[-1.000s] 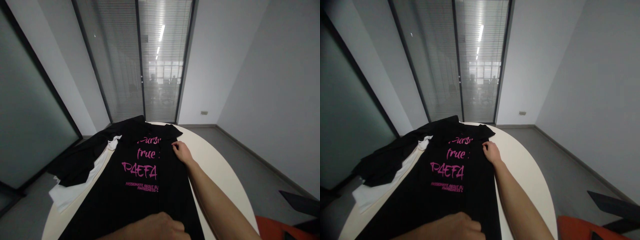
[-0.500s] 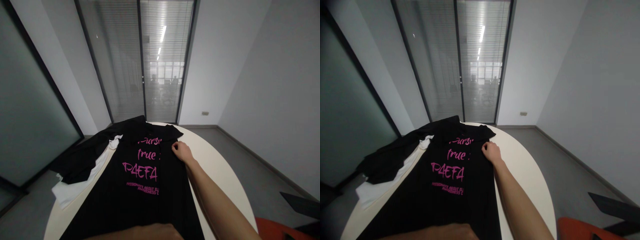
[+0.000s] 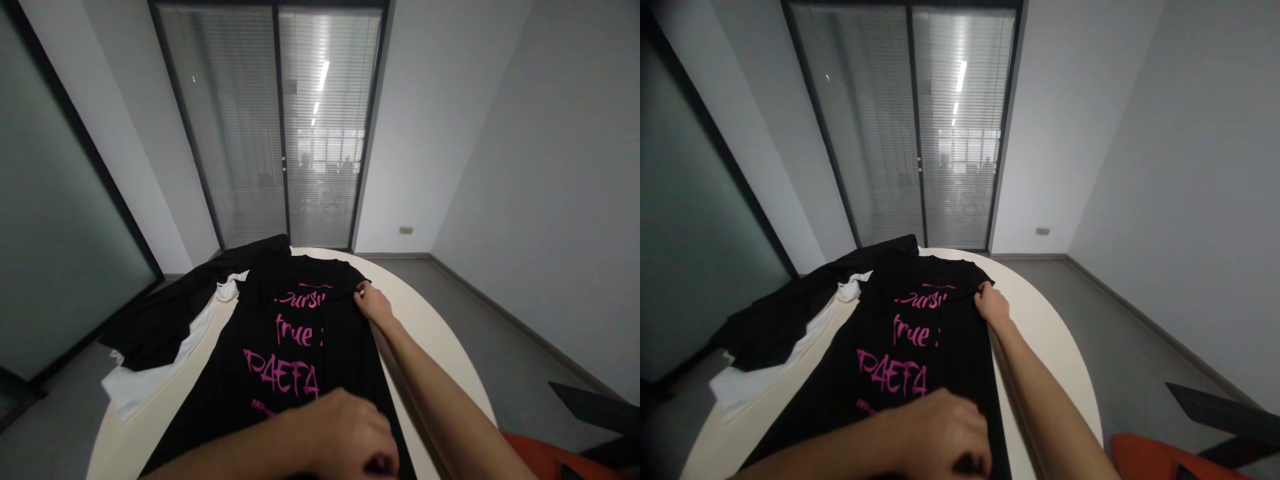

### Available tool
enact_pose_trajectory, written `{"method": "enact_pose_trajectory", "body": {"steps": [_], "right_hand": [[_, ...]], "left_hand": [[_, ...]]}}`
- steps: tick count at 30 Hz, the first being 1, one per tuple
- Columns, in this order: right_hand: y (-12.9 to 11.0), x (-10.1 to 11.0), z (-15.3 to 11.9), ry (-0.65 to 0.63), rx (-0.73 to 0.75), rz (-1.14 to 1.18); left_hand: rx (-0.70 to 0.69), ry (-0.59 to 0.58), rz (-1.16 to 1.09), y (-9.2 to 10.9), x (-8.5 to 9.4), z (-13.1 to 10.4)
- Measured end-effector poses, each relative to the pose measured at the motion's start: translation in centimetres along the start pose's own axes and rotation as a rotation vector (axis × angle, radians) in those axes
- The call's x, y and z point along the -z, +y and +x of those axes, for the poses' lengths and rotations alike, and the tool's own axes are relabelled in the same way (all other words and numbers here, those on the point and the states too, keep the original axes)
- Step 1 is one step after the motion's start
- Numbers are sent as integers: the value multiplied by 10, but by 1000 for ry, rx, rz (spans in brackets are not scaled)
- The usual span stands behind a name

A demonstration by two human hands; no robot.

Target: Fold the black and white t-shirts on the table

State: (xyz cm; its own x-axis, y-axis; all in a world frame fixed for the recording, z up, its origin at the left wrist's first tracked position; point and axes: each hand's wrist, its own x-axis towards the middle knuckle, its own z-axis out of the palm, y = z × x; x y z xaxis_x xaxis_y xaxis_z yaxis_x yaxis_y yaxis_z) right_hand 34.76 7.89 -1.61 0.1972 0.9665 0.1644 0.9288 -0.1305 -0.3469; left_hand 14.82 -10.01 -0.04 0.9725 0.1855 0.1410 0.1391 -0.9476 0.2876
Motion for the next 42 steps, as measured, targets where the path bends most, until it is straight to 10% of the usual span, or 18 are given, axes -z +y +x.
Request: {"method": "enact_pose_trajectory", "body": {"steps": [4,11,25,42], "right_hand": [[19,-4,26,37,-67,15],[37,-2,73,26,32,45],[-46,11,158,99,355,196],[-4,-51,177,117,-60,269]], "left_hand": [[334,239,117,-45,30,-3],[663,366,30,-82,9,-21],[840,386,80,-92,16,-9],[867,361,66,-102,20,-9]]}}
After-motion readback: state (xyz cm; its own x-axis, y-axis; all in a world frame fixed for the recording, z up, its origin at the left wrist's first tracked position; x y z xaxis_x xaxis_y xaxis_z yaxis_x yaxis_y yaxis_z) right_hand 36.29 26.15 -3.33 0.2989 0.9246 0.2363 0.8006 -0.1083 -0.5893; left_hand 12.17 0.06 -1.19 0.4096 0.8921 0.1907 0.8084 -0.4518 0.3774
